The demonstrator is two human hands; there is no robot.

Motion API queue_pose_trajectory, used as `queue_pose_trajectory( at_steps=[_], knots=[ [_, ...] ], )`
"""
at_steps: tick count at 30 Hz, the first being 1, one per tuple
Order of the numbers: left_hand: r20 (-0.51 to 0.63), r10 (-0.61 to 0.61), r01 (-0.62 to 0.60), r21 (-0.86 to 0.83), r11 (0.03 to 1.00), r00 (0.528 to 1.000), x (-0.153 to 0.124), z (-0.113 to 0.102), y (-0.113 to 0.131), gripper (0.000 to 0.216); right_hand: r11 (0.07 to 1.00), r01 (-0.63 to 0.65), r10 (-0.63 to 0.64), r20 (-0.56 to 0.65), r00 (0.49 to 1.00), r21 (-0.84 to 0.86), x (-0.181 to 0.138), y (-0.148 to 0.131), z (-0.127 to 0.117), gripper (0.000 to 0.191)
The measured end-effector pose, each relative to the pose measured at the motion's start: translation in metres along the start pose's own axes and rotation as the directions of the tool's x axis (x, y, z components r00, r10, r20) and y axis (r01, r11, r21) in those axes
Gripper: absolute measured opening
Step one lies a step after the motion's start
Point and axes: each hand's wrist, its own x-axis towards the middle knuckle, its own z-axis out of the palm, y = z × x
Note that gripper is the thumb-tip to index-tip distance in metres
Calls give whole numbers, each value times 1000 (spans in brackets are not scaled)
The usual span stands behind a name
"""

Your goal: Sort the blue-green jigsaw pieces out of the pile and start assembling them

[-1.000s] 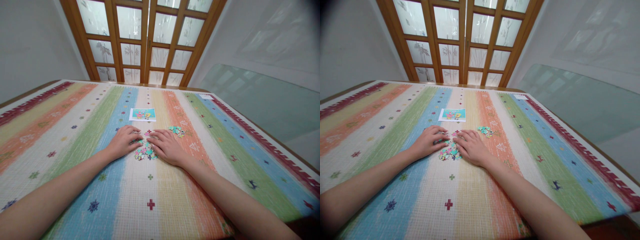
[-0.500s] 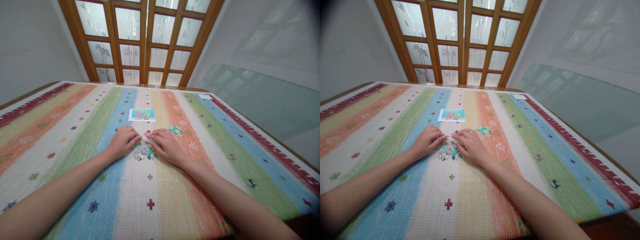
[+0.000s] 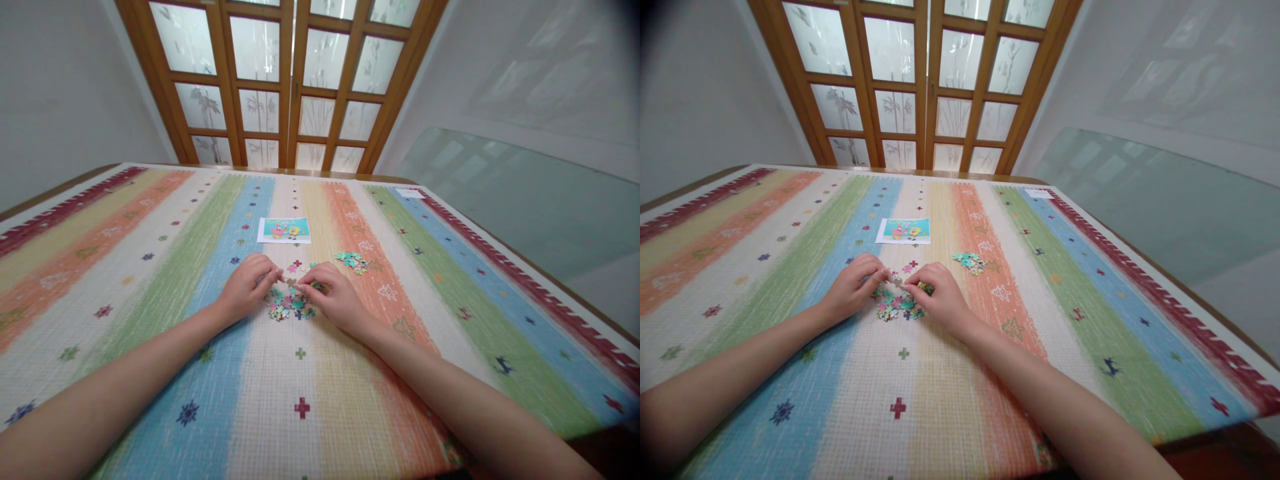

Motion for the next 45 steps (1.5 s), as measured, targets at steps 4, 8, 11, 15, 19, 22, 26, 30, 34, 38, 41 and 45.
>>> queue_pose_trajectory(
  at_steps=[4,8,11,15,19,22,26,30,34,38,41,45],
  knots=[
    [-49,-81,81,-4,997,995,0,-2,-7,37,999,-29,30,-25,999,31,2,4,-4,16],
    [-26,-113,112,-13,994,993,-1,-3,-9,36,996,13,-17,-42,999,-85,1,14,-23,14],
    [-16,-128,128,-19,992,992,-1,-3,-10,36,888,140,-157,-2,988,-438,-3,31,-58,15],
    [-1,-126,126,-24,992,992,-2,-4,-10,36,618,273,-249,145,958,-737,-7,60,-104,20],
    [12,-111,112,-31,993,994,-3,-4,-9,35,523,363,-209,297,932,-771,-7,71,-117,21],
    [23,-101,102,-38,994,995,-3,-4,-9,35,519,389,-131,378,916,-761,-6,68,-117,17],
    [30,-99,100,-41,994,995,-3,-5,-8,35,555,336,-72,358,931,-761,-6,65,-121,16],
    [3,-128,128,-19,992,992,-3,-5,-9,36,615,287,-102,288,952,-735,-7,67,-121,17],
    [-52,-168,170,42,985,984,-4,-6,-14,35,677,281,-131,264,956,-681,-8,69,-109,18],
    [-41,-188,192,121,974,981,-4,-6,-19,30,705,301,-148,282,948,-642,-9,68,-100,19],
    [6,-177,174,166,971,984,-5,-5,-22,24,711,319,-165,291,942,-627,-9,68,-97,20],
    [57,-178,164,201,966,982,-7,-2,-24,25,719,318,-169,288,942,-617,-9,70,-94,20]
  ],
)
